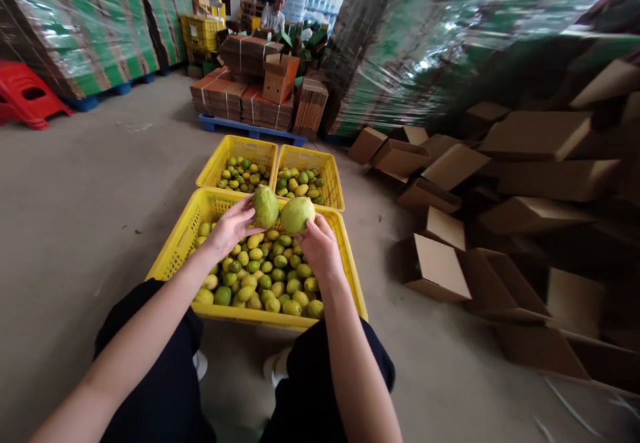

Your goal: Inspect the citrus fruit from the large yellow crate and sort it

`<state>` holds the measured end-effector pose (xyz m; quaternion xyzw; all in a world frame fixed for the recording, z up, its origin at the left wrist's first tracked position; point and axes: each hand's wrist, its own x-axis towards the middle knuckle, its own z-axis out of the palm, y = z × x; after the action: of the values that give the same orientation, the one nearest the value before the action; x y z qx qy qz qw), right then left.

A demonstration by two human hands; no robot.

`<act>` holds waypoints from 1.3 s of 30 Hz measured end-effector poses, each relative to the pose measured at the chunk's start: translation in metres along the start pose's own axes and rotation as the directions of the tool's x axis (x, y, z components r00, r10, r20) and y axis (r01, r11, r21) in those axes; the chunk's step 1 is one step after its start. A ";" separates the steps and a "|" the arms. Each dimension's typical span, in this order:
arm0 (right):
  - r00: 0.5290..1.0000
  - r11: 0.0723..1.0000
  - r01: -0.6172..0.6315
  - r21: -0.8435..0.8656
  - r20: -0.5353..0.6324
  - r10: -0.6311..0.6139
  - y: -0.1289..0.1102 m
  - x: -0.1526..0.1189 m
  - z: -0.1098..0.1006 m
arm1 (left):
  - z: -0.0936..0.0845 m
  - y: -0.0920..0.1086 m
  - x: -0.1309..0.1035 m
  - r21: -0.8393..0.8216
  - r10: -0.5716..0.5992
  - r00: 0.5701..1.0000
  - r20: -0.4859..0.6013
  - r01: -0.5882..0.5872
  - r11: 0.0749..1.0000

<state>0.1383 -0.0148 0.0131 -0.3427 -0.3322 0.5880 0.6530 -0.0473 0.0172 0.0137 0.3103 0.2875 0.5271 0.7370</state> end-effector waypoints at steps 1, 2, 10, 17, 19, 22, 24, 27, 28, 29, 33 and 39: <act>1.000 1.000 -0.021 0.011 -0.005 0.021 0.002 0.000 0.001 | 0.002 -0.002 -0.002 0.001 -0.028 1.000 0.004 0.028 1.000; 0.999 1.000 -0.031 0.007 -0.023 0.031 0.005 -0.001 0.002 | 0.005 -0.005 -0.004 0.015 -0.051 0.999 0.003 0.051 0.999; 0.976 0.992 -0.122 -0.033 -0.184 0.114 0.028 -0.008 0.009 | 0.015 -0.028 -0.008 0.148 0.002 0.978 -0.208 0.030 0.989; 0.943 0.908 -0.229 0.351 -0.151 0.296 0.016 -0.003 0.010 | 0.017 -0.016 -0.005 -0.253 -0.047 0.983 -0.179 0.000 0.967; 0.928 0.883 -0.273 0.382 -0.136 0.346 0.017 -0.001 0.006 | 0.018 -0.014 -0.005 -0.318 -0.057 0.991 -0.118 0.017 0.948; 0.937 0.879 -0.290 0.379 -0.075 0.341 0.021 0.001 0.002 | 0.016 -0.009 -0.005 -0.350 -0.126 0.992 0.005 0.120 0.929; 0.950 0.888 -0.263 0.377 -0.058 0.306 0.022 0.003 0.001 | 0.015 -0.005 -0.006 -0.361 -0.157 0.987 0.043 0.162 0.918; 0.958 0.888 -0.233 0.395 -0.064 0.280 0.020 0.003 0.001 | 0.013 -0.001 -0.007 -0.419 -0.185 0.982 0.038 0.184 0.889; 0.958 0.886 -0.233 0.401 -0.064 0.281 0.019 0.003 0.002 | 0.013 0.000 -0.007 -0.442 -0.201 0.980 0.015 0.186 0.877; 0.957 0.883 -0.236 0.405 -0.059 0.283 0.018 0.002 0.003 | 0.013 0.000 -0.007 -0.464 -0.220 0.975 -0.018 0.187 0.866; 0.953 0.884 -0.256 0.391 -0.050 0.298 0.014 -0.003 0.010 | 0.011 0.000 -0.004 -0.544 -0.241 0.955 -0.174 0.111 0.832; 0.894 0.852 -0.349 0.390 -0.133 0.427 0.015 -0.007 0.010 | 0.001 -0.008 0.001 -0.599 -0.225 0.957 -0.183 0.073 0.797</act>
<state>0.1217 -0.0199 0.0057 -0.3402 -0.0713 0.7181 0.6030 -0.0412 0.0158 0.0082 -0.0234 0.2232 0.5640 0.7947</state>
